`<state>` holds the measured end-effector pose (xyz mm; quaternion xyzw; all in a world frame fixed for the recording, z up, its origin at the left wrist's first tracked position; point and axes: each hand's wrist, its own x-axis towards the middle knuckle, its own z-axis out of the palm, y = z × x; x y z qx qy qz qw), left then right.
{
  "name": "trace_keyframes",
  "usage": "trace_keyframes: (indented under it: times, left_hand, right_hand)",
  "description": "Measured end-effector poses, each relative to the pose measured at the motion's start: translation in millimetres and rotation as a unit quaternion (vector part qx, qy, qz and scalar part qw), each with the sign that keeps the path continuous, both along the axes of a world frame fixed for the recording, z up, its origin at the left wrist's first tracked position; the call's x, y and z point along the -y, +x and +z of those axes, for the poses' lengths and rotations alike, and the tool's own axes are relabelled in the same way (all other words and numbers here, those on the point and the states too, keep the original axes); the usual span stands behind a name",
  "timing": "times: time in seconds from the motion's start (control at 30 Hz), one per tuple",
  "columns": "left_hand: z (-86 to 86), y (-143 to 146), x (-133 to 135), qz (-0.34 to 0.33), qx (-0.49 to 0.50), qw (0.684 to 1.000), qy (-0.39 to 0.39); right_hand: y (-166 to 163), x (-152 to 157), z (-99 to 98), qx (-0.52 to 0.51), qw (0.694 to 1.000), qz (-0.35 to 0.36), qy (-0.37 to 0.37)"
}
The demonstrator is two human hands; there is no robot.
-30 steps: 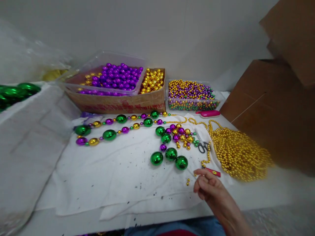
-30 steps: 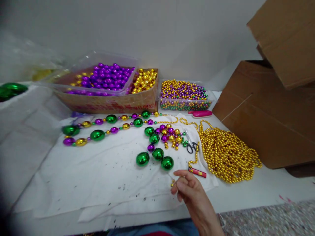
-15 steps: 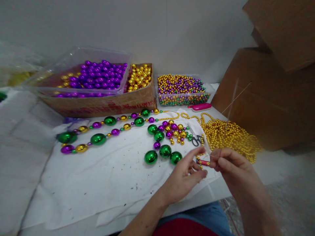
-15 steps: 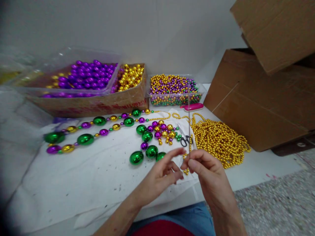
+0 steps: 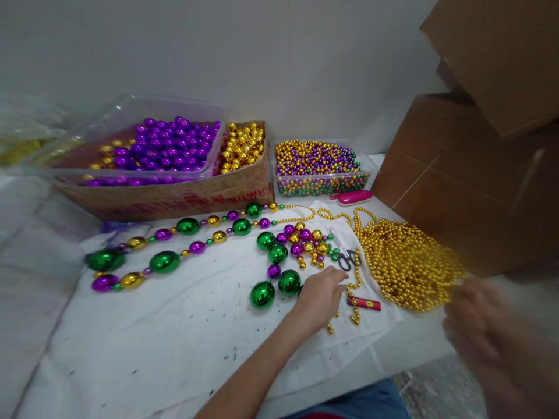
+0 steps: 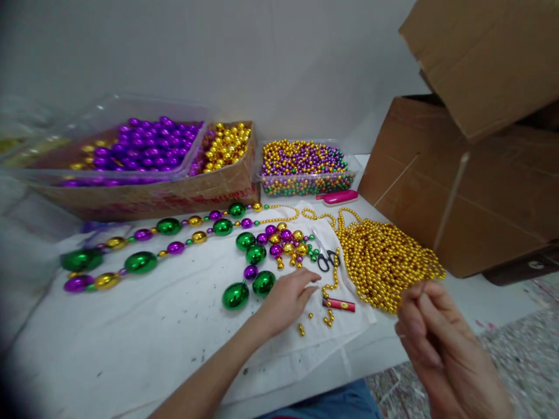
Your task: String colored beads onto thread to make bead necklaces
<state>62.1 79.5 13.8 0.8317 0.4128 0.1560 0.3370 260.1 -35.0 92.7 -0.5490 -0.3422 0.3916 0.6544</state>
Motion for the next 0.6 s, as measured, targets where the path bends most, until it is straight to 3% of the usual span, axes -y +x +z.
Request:
trace_keyframes:
  times: [0.1, 0.27, 0.5, 0.57, 0.6]
  left_hand:
    - [-17.3, 27, -36, 0.044, -0.078, 0.994, 0.061]
    - [-39.1, 47, -61, 0.078, -0.041, 0.995, 0.035]
    - [-36.2, 12, -60, 0.120, 0.118, 0.980, -0.102]
    - [-30.6, -3, -54, 0.131, 0.206, 0.954, -0.173]
    - [-27.9, -11, -51, 0.140, 0.278, 0.921, -0.234]
  right_hand:
    - [-12, -7, -16.0, -0.032, 0.999, 0.003, -0.043]
    - [-14, -4, -48.0, -0.071, 0.990, 0.024, -0.123]
    - [-19, -2, -77.2, -0.069, 0.974, 0.076, -0.203]
    - [-26, -1, -82.9, -0.050, 0.968, 0.103, -0.223]
    - [-30, 1, -85.3, -0.037, 0.966, 0.113, -0.231]
